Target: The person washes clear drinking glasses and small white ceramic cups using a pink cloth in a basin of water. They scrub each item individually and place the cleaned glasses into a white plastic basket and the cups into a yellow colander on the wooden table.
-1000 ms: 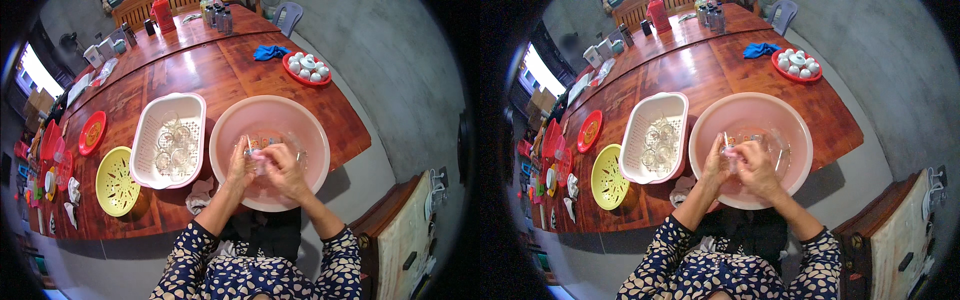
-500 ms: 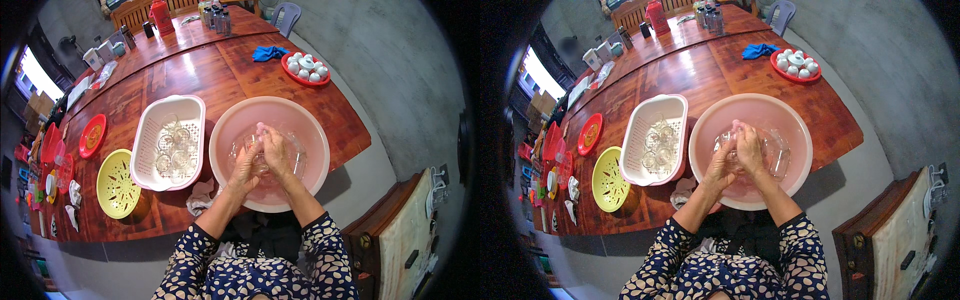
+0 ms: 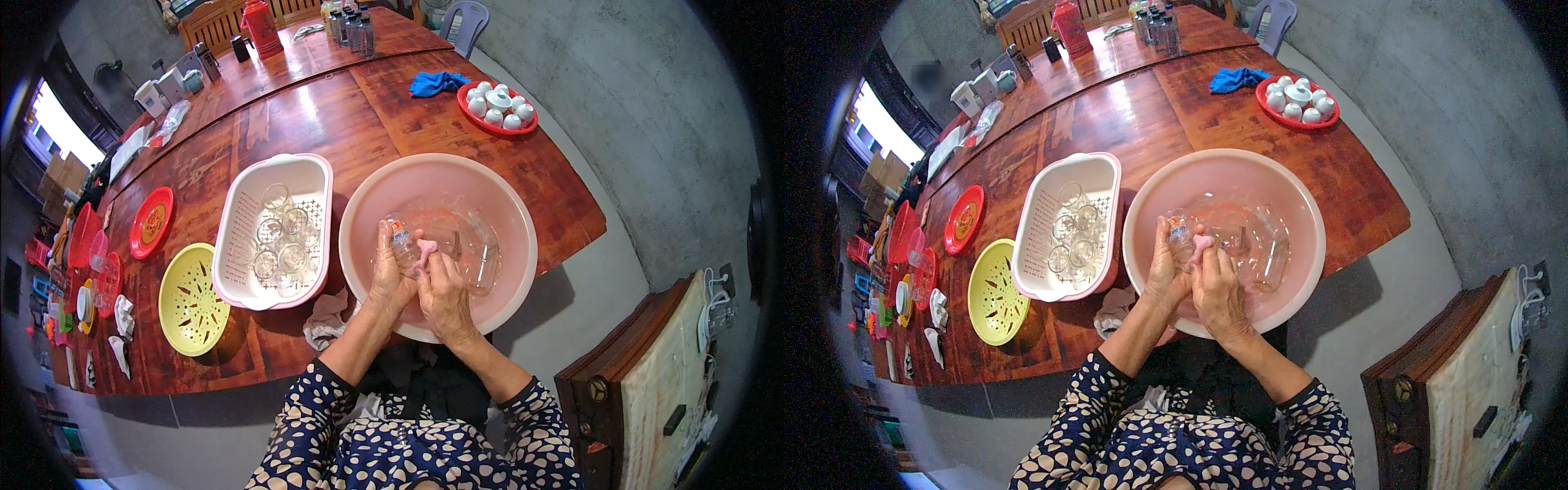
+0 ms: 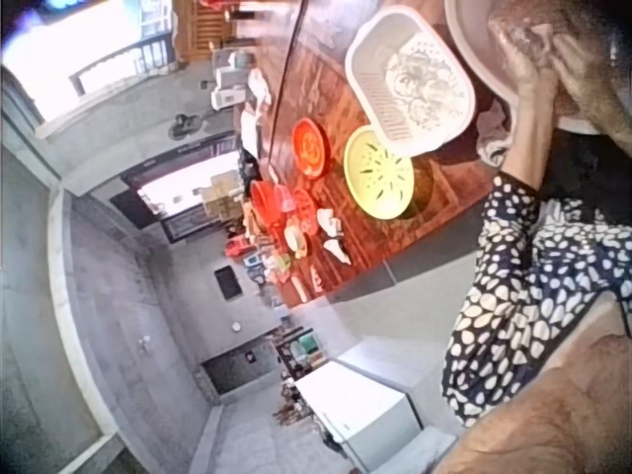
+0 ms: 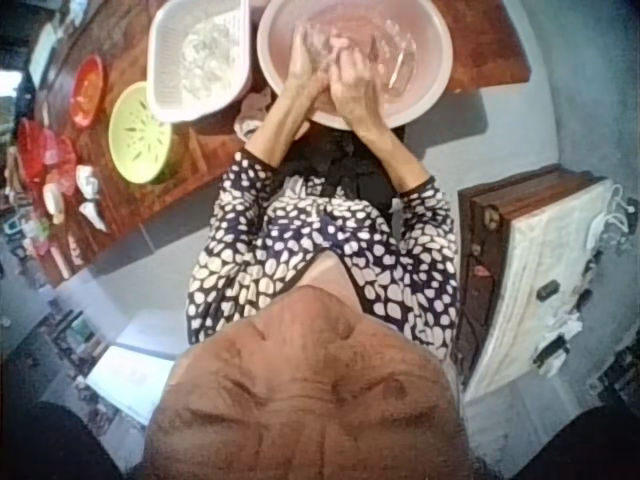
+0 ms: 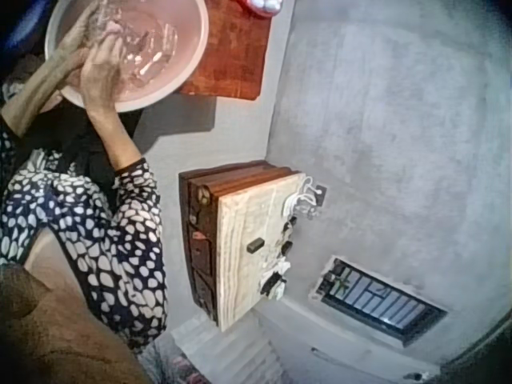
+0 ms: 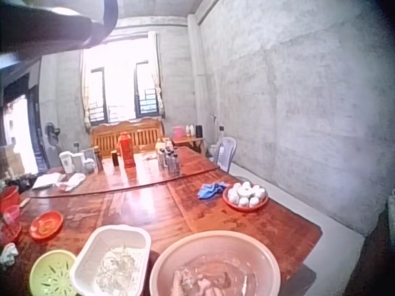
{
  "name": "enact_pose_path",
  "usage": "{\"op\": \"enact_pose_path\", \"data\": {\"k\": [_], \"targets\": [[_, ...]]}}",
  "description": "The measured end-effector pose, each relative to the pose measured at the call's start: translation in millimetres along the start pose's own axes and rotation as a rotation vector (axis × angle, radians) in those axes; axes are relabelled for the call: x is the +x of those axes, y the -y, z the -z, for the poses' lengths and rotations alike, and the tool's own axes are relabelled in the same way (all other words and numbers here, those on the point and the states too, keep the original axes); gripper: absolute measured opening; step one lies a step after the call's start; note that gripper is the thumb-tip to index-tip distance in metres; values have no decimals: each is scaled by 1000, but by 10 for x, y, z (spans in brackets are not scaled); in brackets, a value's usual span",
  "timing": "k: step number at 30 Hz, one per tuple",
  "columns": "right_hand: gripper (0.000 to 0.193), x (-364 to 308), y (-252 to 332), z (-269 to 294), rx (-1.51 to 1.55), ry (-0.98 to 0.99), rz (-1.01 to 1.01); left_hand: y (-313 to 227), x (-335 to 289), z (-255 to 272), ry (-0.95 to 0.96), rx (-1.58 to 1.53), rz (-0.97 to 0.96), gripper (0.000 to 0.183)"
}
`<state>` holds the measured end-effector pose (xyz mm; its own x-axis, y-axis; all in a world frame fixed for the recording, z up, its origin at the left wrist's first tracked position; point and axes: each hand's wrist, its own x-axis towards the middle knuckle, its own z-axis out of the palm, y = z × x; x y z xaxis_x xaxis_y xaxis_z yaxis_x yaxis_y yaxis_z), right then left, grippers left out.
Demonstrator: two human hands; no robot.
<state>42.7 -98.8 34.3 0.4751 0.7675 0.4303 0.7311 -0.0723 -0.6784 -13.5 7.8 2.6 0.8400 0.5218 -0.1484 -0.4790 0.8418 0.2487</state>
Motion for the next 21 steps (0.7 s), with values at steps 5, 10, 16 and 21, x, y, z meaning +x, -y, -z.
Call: {"op": "enact_pose_path", "data": {"k": [5, 10, 16, 21], "targets": [[45, 73, -29, -15, -80, -251, 175, 161, -77, -267, -162, 42, -13, 69], [33, 45, -40, 131, -295, -177, 426, 162, -27, -161, -228, 23, 59, 77], [22, -13, -244, 223, -51, 220, 452, 136, -25, -54, -344, 282, 26, 75], [17, 120, -680, 185, -258, 610, 215, -23, 10, -183, -304, 369, -67, 60]]}}
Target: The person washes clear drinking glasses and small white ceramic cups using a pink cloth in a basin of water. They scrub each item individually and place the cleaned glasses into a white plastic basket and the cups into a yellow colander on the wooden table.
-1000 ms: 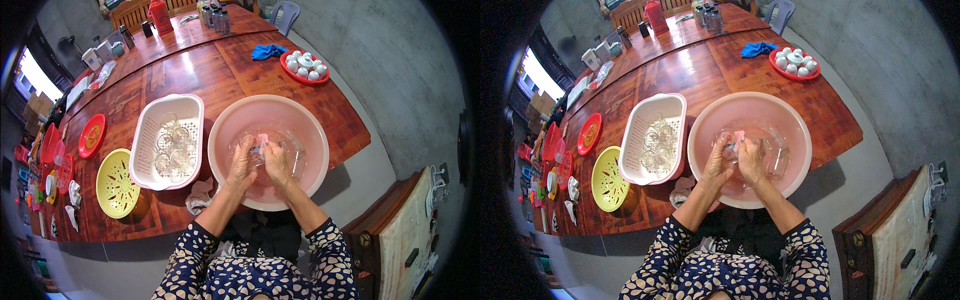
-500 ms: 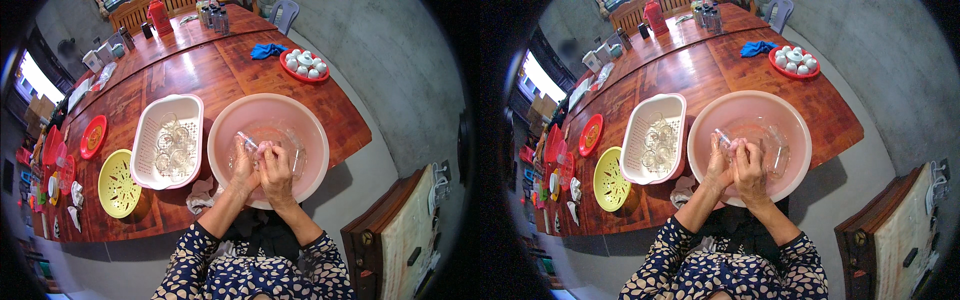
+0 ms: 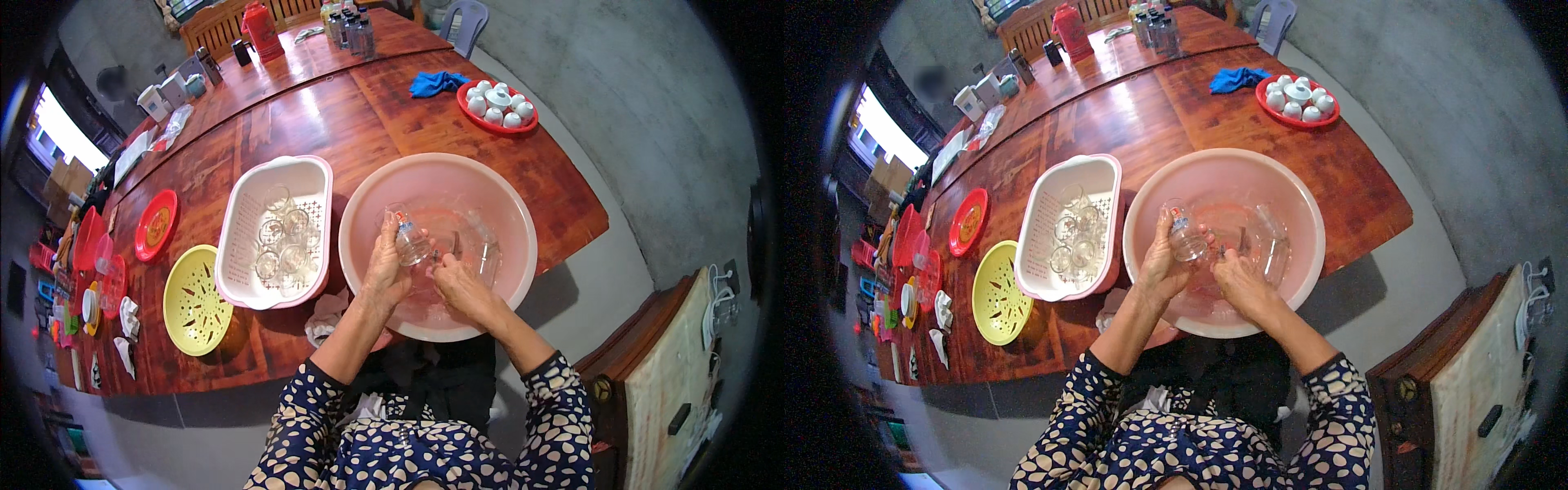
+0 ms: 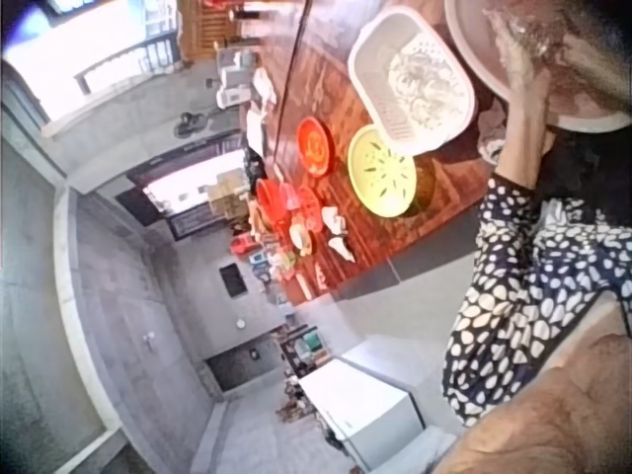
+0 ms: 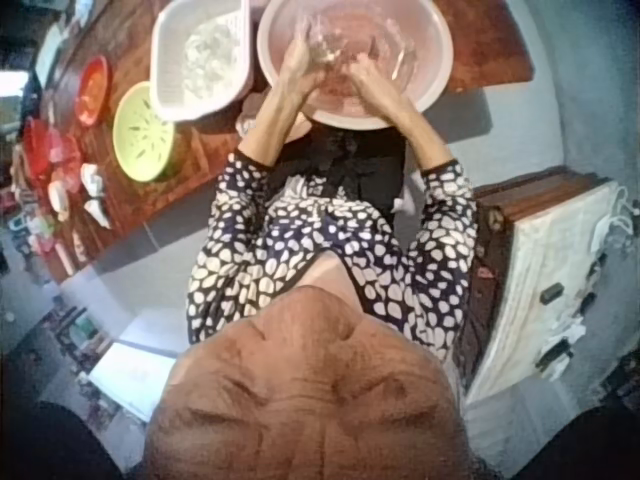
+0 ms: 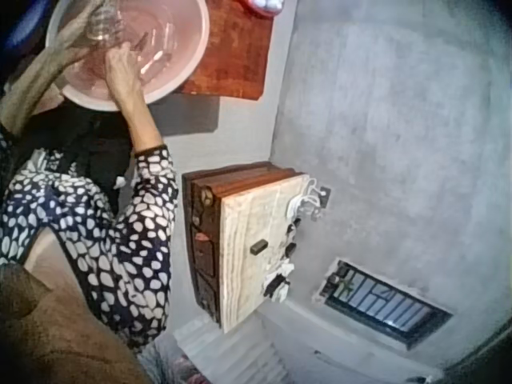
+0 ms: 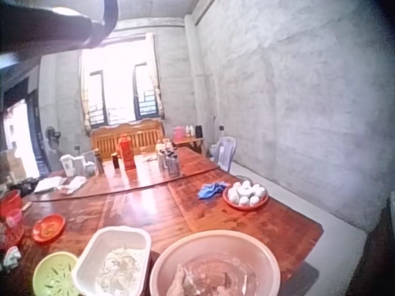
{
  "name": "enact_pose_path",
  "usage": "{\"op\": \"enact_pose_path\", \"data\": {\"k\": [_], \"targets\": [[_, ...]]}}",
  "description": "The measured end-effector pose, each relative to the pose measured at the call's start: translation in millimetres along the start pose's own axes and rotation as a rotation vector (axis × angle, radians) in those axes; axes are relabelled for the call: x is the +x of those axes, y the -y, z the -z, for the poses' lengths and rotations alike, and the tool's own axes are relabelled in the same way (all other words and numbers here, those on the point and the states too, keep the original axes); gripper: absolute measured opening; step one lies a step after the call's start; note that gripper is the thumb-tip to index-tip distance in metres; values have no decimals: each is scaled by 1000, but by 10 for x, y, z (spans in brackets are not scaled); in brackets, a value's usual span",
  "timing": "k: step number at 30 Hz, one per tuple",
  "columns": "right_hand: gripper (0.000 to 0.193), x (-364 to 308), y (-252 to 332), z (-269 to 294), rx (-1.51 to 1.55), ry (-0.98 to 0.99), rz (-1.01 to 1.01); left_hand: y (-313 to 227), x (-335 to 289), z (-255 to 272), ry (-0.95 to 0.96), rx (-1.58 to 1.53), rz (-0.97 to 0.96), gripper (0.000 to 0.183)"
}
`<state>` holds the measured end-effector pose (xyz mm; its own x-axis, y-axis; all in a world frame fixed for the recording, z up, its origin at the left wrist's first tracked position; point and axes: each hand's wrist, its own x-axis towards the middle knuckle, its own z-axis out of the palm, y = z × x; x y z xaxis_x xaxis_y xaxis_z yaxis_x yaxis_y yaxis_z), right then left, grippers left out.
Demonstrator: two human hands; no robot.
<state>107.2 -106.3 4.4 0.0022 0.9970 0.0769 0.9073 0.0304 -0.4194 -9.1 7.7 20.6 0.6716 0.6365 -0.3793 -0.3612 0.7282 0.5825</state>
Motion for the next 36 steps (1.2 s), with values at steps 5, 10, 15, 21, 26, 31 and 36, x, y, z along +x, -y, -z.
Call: {"op": "enact_pose_path", "data": {"k": [5, 10, 15, 21, 26, 31, 36], "targets": [[19, 45, -101, -524, -48, 118, -133, -42, 45, 121, 61, -35, 19, 49], [16, -118, 183, 276, 390, -56, -83, 5, 19, 133, -79, 25, 99, 50], [23, 99, 662, 346, 333, -526, 147, 165, -35, 97, 182, -213, 171, 55], [26, 358, 395, 341, 411, -676, -77, 166, -189, -64, 116, -109, 119, 47], [19, 371, 311, 417, 1013, -450, -456, 73, -286, -152, -3, 94, -19, 43], [21, 248, 138, 148, 981, -493, -377, 129, -262, -222, -22, 652, -317, 60], [19, 35, 140, 96, 1100, -283, -435, 109, -270, -254, -167, 1560, -868, 67]]}}
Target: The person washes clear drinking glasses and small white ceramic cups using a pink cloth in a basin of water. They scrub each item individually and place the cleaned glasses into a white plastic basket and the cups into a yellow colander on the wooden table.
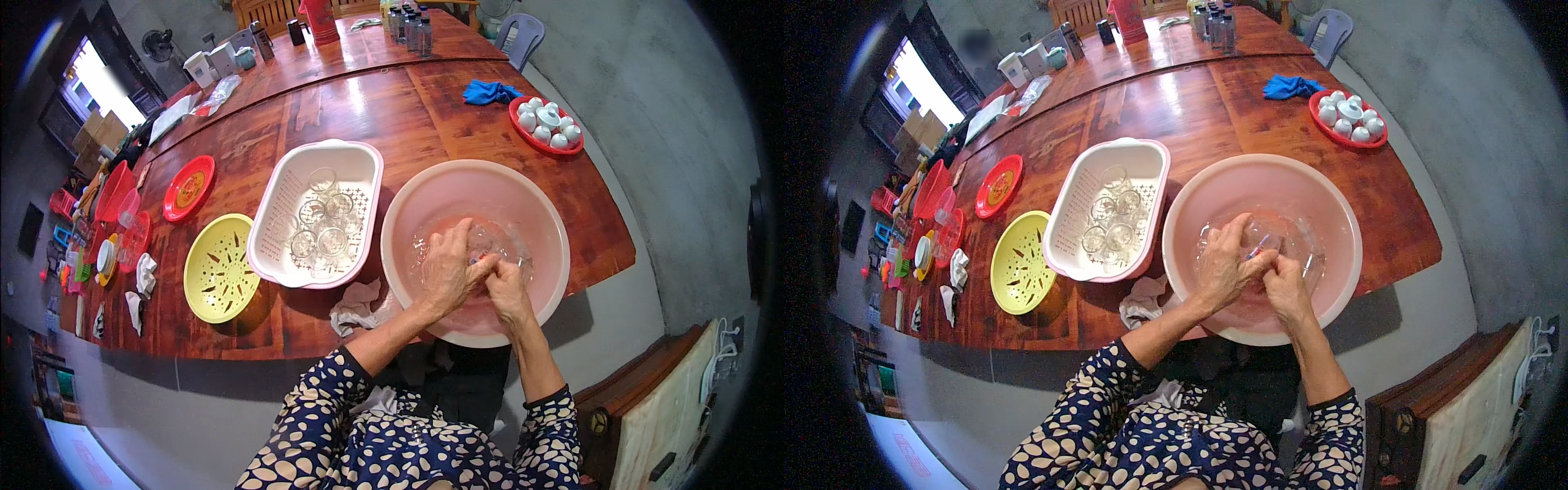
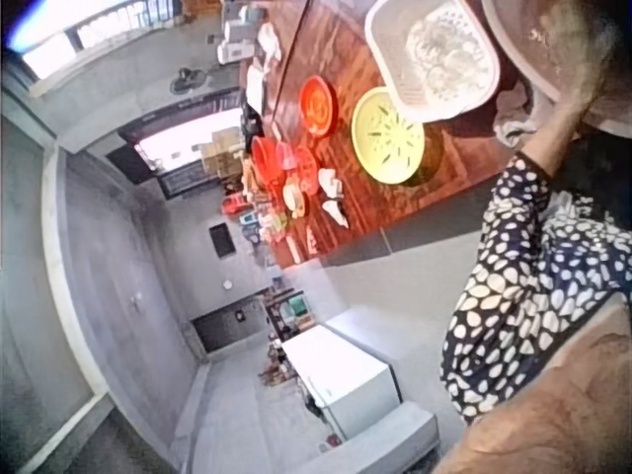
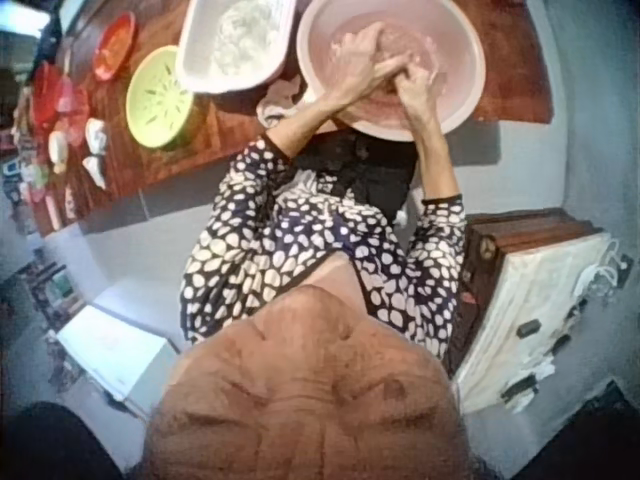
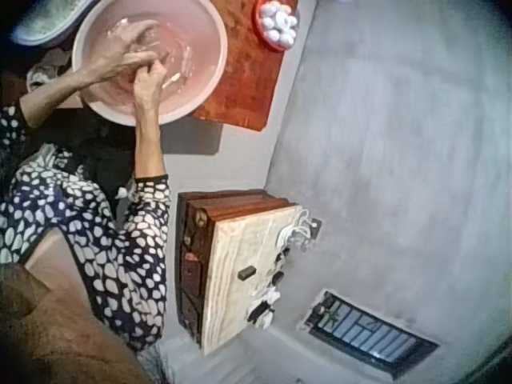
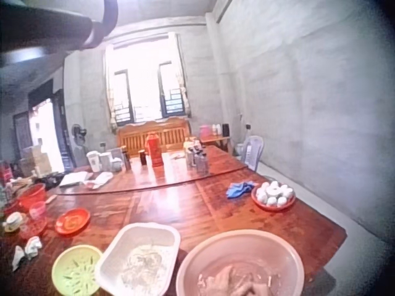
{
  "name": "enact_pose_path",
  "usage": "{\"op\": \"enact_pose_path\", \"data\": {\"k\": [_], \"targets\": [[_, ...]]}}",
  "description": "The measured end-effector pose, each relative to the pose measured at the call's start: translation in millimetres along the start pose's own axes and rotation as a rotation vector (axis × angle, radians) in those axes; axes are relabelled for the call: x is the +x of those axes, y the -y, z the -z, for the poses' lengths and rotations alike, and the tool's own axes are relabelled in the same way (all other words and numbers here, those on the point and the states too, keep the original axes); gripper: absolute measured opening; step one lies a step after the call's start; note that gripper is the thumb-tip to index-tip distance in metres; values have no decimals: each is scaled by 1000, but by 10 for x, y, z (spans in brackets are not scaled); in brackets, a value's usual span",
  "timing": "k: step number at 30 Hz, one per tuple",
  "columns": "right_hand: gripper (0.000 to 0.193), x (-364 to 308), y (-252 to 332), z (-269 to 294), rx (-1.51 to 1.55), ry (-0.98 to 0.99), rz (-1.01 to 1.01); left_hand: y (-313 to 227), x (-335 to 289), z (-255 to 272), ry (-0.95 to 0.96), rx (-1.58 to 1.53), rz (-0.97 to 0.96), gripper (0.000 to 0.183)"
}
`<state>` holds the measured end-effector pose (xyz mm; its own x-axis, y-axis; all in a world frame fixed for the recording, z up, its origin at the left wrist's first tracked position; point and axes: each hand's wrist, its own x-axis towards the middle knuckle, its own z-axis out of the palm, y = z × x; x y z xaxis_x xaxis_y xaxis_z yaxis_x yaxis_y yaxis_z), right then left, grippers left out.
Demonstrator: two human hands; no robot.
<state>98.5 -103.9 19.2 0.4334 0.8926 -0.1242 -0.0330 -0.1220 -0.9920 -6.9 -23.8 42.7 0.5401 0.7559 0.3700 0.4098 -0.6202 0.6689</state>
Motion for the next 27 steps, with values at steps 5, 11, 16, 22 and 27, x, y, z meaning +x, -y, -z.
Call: {"op": "enact_pose_path", "data": {"k": [5, 11, 16, 22, 27], "targets": [[21, -121, -12, 102, -347, 158, -61, 22, 30, 111, 134, 190, -188, 69], [21, -177, -31, 99, -647, 174, 180, -8, 21, 243, 136, 293, -376, 69], [19, -217, -30, 31, -720, 113, 282, 95, 67, 484, 170, 82, -340, 70], [21, -246, 77, 5, -740, 150, 244, 433, 457, 1008, 111, -375, -60, 60], [20, -238, -9, 6, -730, 132, 307, 891, 940, 1418, -88, -217, 47, 58]]}}
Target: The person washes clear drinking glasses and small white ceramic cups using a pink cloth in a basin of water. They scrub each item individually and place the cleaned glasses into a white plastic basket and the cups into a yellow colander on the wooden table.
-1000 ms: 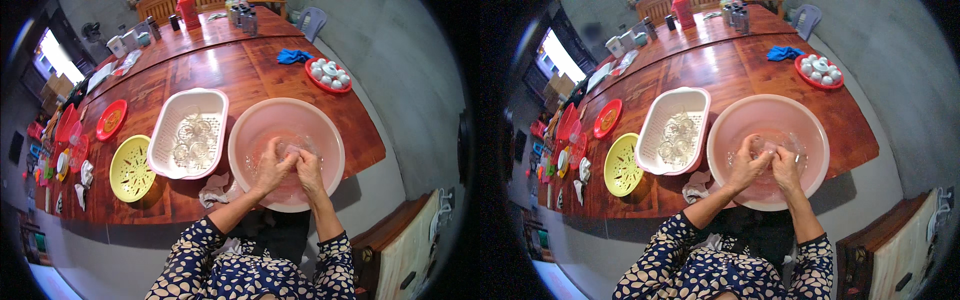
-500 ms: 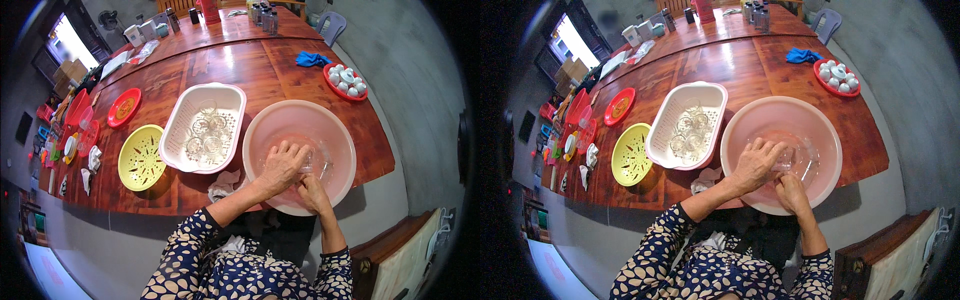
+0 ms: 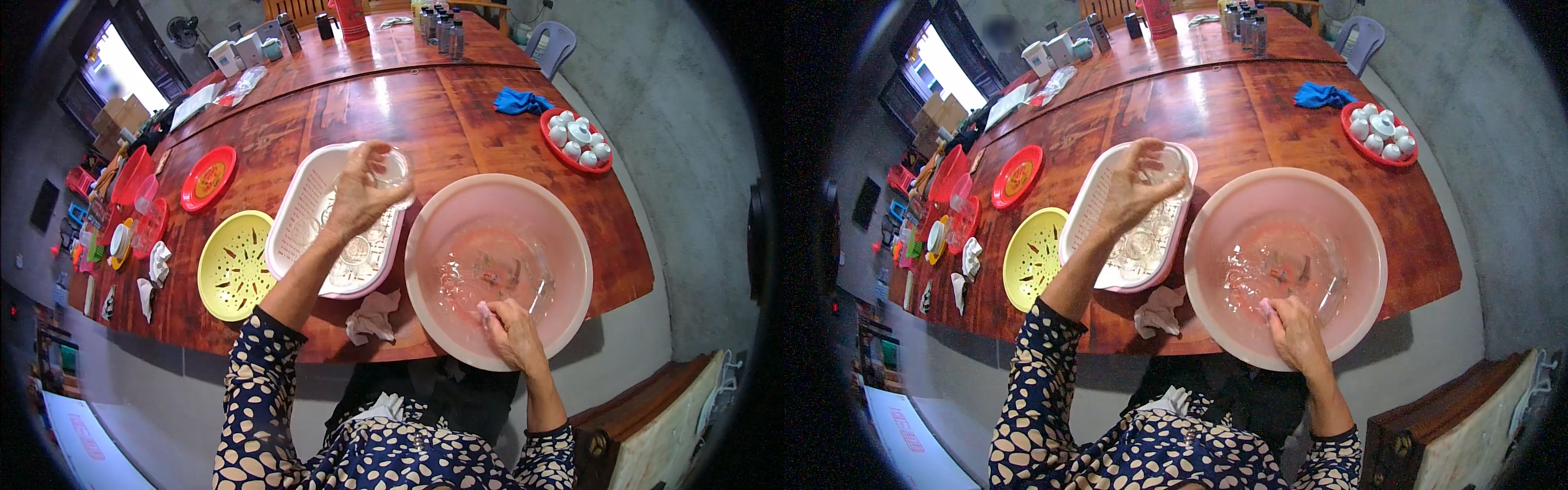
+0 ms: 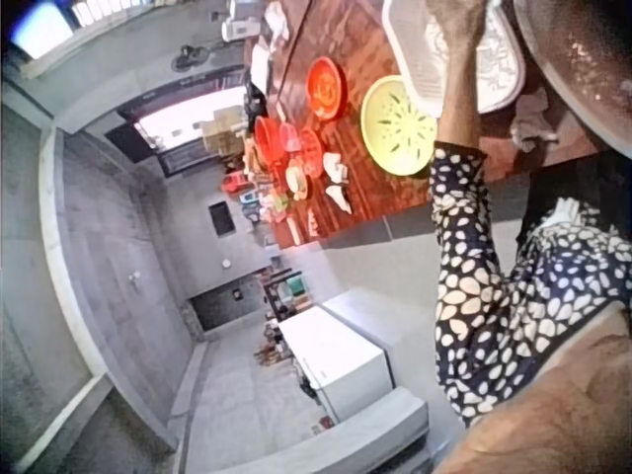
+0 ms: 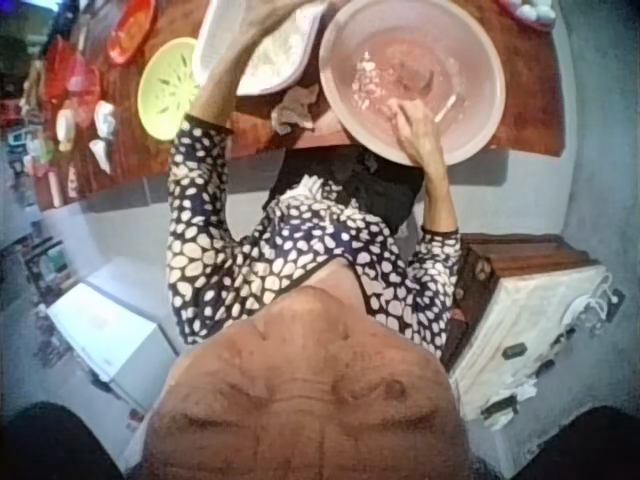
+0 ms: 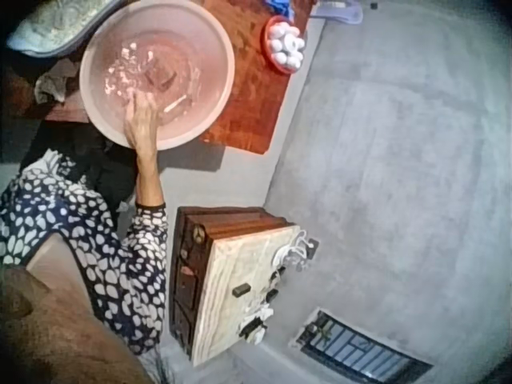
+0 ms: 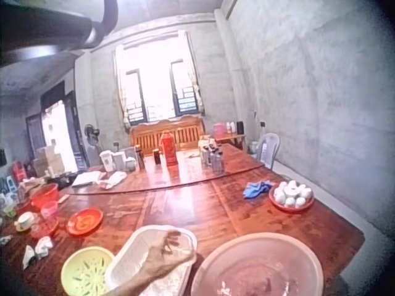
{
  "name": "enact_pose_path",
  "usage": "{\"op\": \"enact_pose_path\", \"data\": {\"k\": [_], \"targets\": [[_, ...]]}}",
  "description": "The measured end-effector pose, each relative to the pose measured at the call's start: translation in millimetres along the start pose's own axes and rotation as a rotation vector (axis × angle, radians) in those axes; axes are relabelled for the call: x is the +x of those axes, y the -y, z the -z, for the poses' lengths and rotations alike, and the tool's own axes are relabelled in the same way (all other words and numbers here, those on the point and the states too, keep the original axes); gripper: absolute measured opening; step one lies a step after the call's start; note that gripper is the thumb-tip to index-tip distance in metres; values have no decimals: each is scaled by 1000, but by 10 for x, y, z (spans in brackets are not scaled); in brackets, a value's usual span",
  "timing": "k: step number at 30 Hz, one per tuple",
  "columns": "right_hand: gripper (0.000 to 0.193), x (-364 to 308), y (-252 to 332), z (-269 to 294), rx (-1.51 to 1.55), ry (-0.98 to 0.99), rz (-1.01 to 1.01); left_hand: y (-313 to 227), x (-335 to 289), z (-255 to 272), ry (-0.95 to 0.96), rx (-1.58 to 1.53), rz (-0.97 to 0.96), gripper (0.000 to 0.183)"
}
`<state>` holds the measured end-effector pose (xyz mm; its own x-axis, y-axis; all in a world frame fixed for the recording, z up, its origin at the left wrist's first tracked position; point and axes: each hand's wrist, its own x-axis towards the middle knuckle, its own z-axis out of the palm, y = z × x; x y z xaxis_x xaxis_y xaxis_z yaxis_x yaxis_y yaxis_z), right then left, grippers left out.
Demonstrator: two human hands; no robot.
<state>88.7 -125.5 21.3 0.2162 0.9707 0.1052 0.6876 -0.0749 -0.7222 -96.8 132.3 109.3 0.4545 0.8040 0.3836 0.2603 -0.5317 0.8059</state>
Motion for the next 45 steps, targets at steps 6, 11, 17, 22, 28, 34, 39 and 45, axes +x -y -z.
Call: {"op": "enact_pose_path", "data": {"k": [6, 11, 17, 22, 28, 34, 39, 45], "targets": [[17, 41, 155, 69, 37, 58, -33, 475, 226, 140, -57, 204, 41, 57], [18, 50, 158, 71, 9, 78, -34, 707, 261, 40, -38, 354, 157, 59], [18, 64, 198, 89, 28, 81, -41, 859, 263, -49, 60, 603, 195, 60], [18, 74, 222, 109, 28, 101, -81, 892, 233, -125, 117, 712, 254, 60], [17, 39, 209, 75, 33, 27, -48, 926, 186, -125, 137, 720, 282, 68], [20, 11, 46, 30, -111, 79, 26, 305, 53, -202, -21, 575, -58, 63], [15, 267, 71, 0, -373, 102, -100, -204, -420, -962, 460, 130, 2, 41], [30, 432, -146, -183, -564, 676, -132, 7, -629, -1619, 690, 584, -310, 57]]}}
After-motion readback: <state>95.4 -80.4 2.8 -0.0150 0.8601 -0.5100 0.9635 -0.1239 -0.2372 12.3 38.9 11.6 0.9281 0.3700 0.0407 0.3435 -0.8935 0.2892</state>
